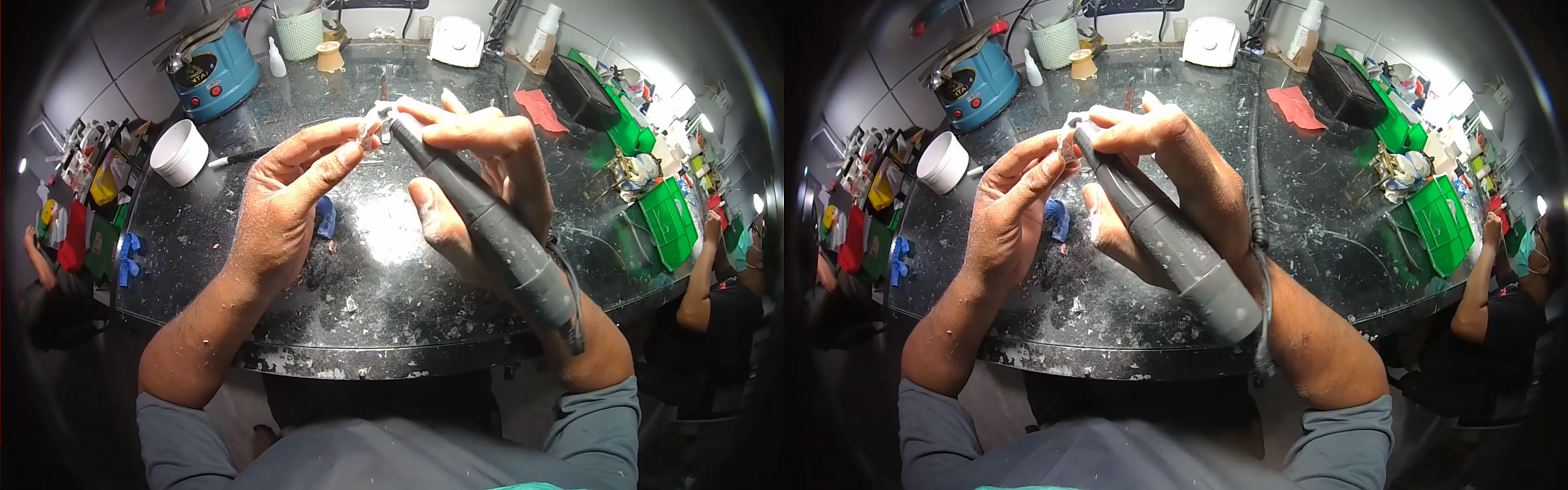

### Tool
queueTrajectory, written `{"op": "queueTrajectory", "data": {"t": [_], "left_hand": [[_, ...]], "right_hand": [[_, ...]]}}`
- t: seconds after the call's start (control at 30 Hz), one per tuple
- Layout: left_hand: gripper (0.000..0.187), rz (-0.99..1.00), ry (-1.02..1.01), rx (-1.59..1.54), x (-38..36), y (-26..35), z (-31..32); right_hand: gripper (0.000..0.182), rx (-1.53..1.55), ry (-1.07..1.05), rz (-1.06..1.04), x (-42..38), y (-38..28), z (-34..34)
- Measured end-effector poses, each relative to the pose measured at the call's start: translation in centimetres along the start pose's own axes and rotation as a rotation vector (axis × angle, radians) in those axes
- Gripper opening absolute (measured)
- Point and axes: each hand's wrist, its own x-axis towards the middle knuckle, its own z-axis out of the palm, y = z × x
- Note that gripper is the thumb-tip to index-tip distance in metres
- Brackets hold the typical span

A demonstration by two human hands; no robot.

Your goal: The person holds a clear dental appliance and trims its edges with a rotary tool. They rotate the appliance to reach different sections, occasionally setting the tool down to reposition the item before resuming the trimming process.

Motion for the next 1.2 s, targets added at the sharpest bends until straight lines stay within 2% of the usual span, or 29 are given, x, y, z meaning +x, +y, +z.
{"op": "queueTrajectory", "data": {"t": [0.23,0.37,0.43,0.5,0.57,0.7,1.1,1.2], "left_hand": [[0.025,0.007,0.010,0.009,-0.05,0.12,-0.04],[0.025,-0.006,0.039,-0.010,0.01,0.00,-0.01],[0.025,-0.031,-0.016,-0.043,-0.04,0.35,0.12],[0.025,-0.058,0.002,-0.096,-0.16,0.11,-0.01],[0.026,-0.084,0.020,-0.149,-0.17,0.09,-0.09],[0.026,-0.116,-0.017,-0.193,-0.31,0.22,-0.22],[0.026,-0.161,-0.026,-0.233,-0.28,-0.05,-0.40],[0.026,-0.161,-0.019,-0.230,-0.23,-0.09,-0.24]], "right_hand": [[0.041,-0.006,0.035,0.013,0.02,0.01,-0.23],[0.043,-0.065,-0.075,-0.066,0.16,0.08,-0.12],[0.042,-0.012,0.057,0.018,-0.10,0.28,0.24],[0.042,-0.028,0.041,0.024,0.16,0.01,-0.16],[0.042,-0.101,-0.055,-0.058,0.47,-0.14,-0.45],[0.042,-0.102,0.018,-0.010,0.20,0.07,-0.06],[0.046,-0.145,0.043,0.009,0.33,-0.17,0.06],[0.045,-0.138,-0.031,-0.028,0.39,-0.26,-0.15]]}}
